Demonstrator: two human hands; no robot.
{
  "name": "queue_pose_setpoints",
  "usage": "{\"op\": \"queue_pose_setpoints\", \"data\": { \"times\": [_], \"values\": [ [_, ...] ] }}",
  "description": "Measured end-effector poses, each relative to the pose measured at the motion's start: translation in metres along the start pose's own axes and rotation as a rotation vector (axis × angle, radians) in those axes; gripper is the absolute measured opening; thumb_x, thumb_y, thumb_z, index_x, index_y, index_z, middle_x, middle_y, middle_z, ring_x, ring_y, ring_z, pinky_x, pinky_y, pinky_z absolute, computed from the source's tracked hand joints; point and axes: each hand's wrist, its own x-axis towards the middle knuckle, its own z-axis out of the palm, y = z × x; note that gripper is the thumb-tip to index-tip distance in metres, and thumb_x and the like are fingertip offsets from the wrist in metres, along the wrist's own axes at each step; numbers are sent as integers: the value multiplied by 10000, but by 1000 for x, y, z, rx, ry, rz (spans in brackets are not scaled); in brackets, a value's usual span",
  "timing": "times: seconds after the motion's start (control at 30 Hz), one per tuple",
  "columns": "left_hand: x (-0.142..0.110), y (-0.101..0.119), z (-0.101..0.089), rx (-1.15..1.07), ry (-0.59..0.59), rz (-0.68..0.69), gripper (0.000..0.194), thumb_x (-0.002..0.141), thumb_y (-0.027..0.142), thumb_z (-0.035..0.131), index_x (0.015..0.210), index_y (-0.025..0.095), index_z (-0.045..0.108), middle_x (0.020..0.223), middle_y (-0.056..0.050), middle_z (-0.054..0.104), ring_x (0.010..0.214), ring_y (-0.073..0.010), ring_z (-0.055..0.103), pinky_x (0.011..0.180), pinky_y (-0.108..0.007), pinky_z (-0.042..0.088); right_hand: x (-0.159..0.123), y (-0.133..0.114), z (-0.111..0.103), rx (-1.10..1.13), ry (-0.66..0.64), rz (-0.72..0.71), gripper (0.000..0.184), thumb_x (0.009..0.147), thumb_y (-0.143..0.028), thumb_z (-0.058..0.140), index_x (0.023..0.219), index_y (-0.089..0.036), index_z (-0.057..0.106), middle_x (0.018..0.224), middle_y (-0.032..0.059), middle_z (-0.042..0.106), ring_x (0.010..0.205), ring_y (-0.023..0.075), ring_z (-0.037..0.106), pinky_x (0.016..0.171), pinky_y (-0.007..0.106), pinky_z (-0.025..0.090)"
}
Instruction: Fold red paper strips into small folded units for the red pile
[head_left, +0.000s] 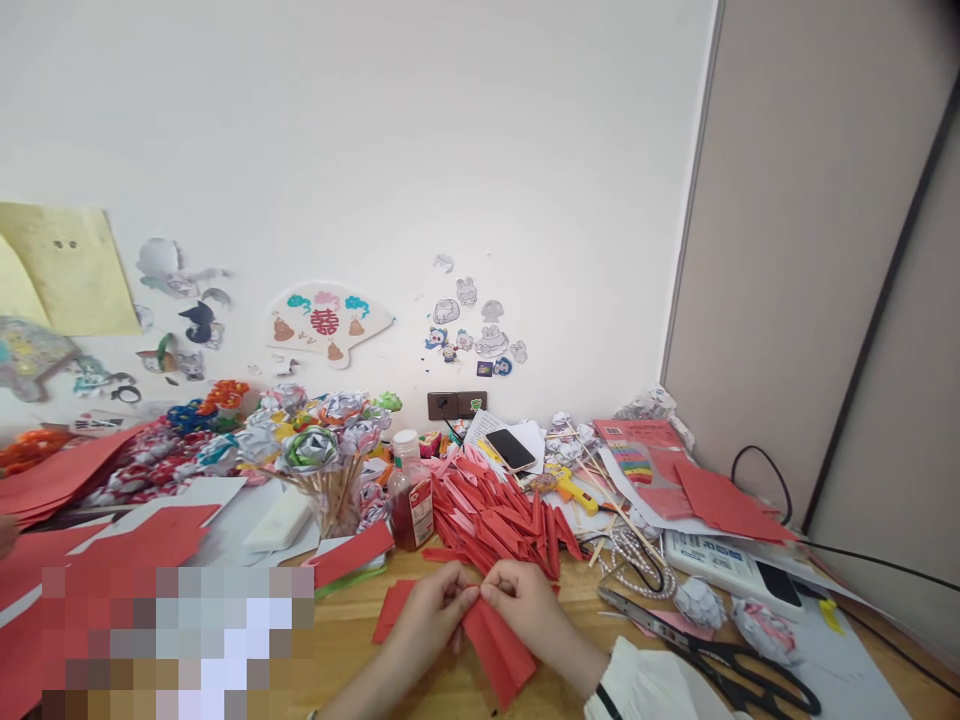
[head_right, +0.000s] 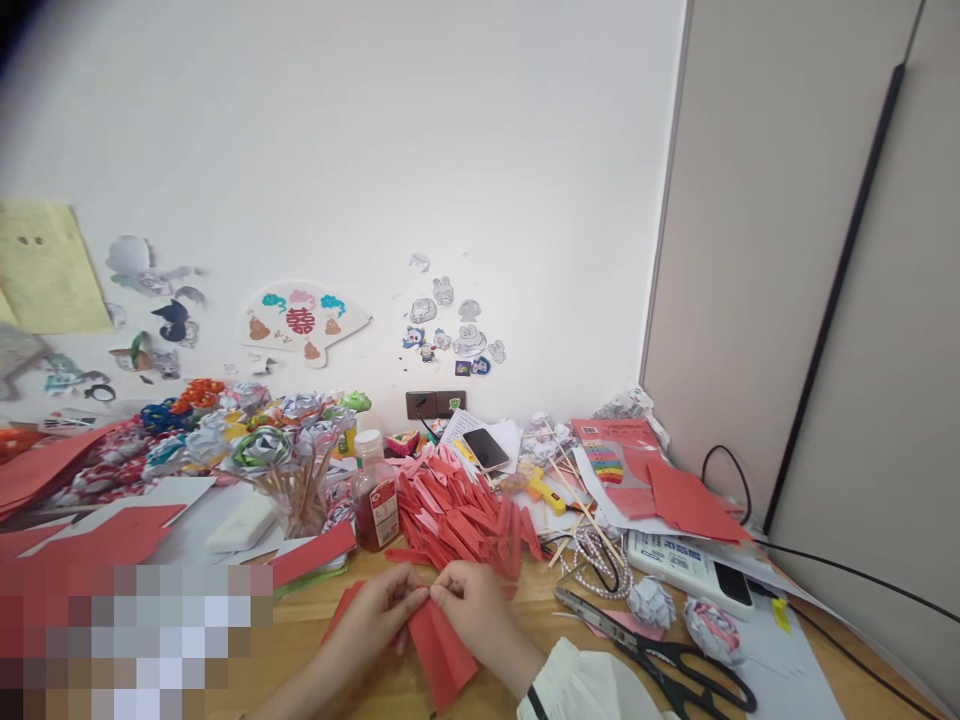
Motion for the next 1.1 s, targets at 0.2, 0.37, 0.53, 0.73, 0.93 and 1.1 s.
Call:
{"op": "queue_pose_setpoints", "data": {
  "times": [0.2,0.37,0.53,0.73,0.93,1.1],
  "values": [
    [1,-1,-1,2,44,26,248,719,389,466,604,172,435,418,95,399,317,-56,354,333,-160,237,1,0,-5,9,-60,-37,165,734,-233,451,616,-141,522,563,-29,458,558,101,424,508,190,300],
    [5,3,-12,-13,198,55,253,708,386,479,579,176,418,422,89,425,327,-62,380,355,-166,270,5,8,-9,34,-18,-25,248,743,-324,454,574,-144,484,535,-33,438,527,95,426,492,197,311],
    [8,11,-23,-83,360,74,214,694,377,480,624,185,417,396,87,460,370,-97,476,417,-185,338,9,15,-9,332,-73,208,326,625,-458,555,687,-145,484,515,-26,504,428,97,467,439,215,364],
    [4,11,-13,-17,53,-79,132,630,240,462,551,201,364,387,93,438,328,-88,414,367,-186,278,14,18,-16,378,156,218,296,566,-409,623,668,-151,519,556,-15,525,501,121,503,490,236,396],
    [-7,16,-5,198,-120,13,104,644,208,485,560,148,500,502,68,457,493,-90,417,474,-192,286,8,11,-14,164,47,0,188,629,-277,594,766,-150,617,676,30,596,649,165,531,597,261,401],
    [-5,22,-5,127,-130,66,180,704,249,459,663,128,586,653,9,595,617,-129,485,566,-205,353,1,1,-9,268,-25,-9,284,703,-373,534,864,-159,629,770,54,612,705,170,536,636,267,403]
  ]
}}
